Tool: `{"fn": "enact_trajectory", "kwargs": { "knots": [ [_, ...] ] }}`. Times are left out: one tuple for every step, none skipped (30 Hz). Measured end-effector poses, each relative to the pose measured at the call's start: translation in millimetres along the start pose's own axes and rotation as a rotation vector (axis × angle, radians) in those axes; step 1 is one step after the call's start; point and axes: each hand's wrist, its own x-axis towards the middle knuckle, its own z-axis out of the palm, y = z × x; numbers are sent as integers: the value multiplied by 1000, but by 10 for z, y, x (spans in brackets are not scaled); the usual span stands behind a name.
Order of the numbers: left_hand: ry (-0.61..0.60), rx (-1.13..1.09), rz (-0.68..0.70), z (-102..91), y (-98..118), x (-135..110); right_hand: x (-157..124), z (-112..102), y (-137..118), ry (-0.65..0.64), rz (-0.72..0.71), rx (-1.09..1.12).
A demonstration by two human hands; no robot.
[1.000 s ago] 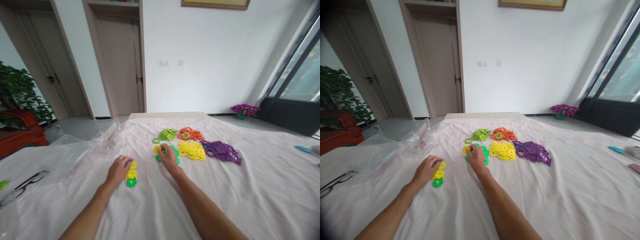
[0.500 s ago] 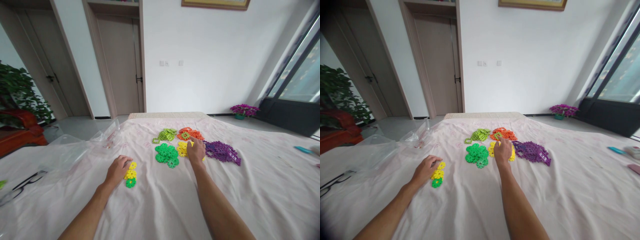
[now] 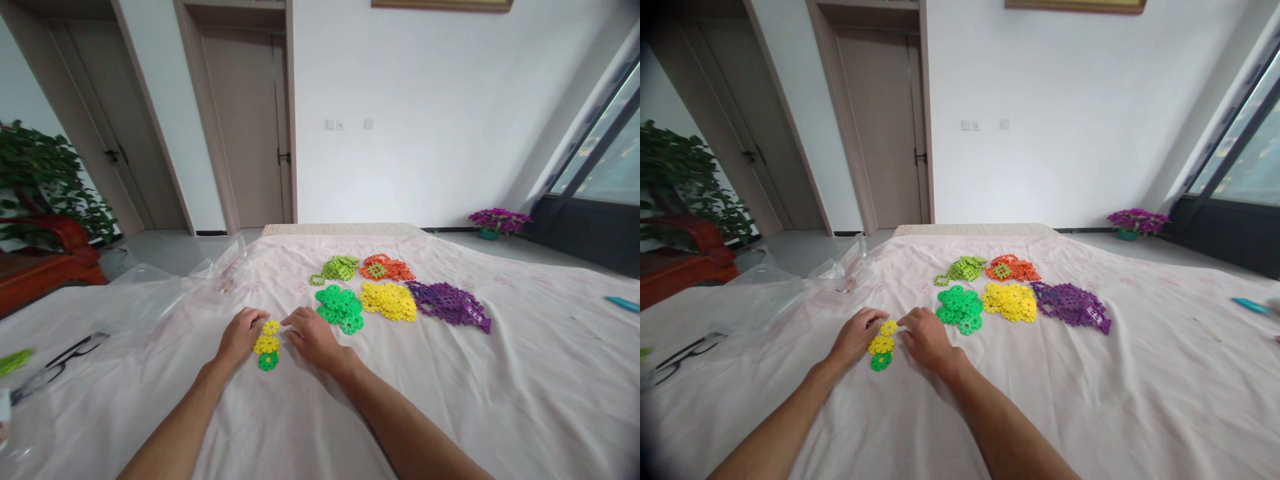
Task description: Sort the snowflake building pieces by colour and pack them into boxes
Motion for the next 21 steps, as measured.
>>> {"fn": "enact_trajectory", "kwargs": {
  "knots": [
    [-4, 3, 3, -2, 2, 1, -10, 25, -10, -10, -7, -7],
    [-5, 7, 6, -3, 3, 2, -12, 36, -1, -13, -11, -15],
    [-6, 13, 8, -4, 3, 3, -5, 29, 28, -8, -10, -23],
    [-6, 21, 7, -4, 2, 4, 11, 5, 79, 7, -2, -36],
    [-9, 28, 6, -2, -1, 5, 37, -36, 152, 32, 19, -55],
    [-14, 35, 4, 1, -6, 7, 70, -93, 248, 66, 54, -82],
    [-18, 40, 3, 6, -13, 9, 107, -166, 366, 103, 102, -116],
    [-20, 44, 3, 12, -22, 13, 147, -252, 505, 139, 165, -159],
    [-22, 48, 3, 20, -34, 18, 185, -350, 662, 176, 244, -201],
    [-22, 51, 3, 29, -47, 25, 219, -456, 832, 199, 316, -236],
    [-21, 56, 1, 39, -62, 32, 247, -567, 1009, 225, 387, -276],
    [-22, 61, -2, 50, -76, 41, 267, -681, 1186, 242, 456, -323],
    [-22, 67, -5, 61, -89, 49, 279, -792, 1357, 253, 522, -376],
    [-22, 72, -8, 71, -102, 56, 281, -898, 1516, 260, 582, -426],
    [-21, 78, -8, 81, -112, 62, 277, -996, 1659, 252, 632, -467],
    [-18, 85, -7, 90, -121, 66, 268, -1082, 1782, 222, 674, -503],
    [-14, 92, -5, 96, -128, 69, 254, -1154, 1886, 197, 704, -536],
    [-10, 98, -3, 102, -133, 70, 239, -1213, 1972, 170, 729, -565],
    [-8, 102, -1, 105, -137, 70, 224, -1258, 2044, 148, 755, -591],
    [-6, 103, 2, 107, -139, 69, 209, -1290, 2103, 133, 783, -613],
    [-6, 103, 3, 107, -140, 68, 195, -1310, 2155, 122, 812, -632]
  ]
}}
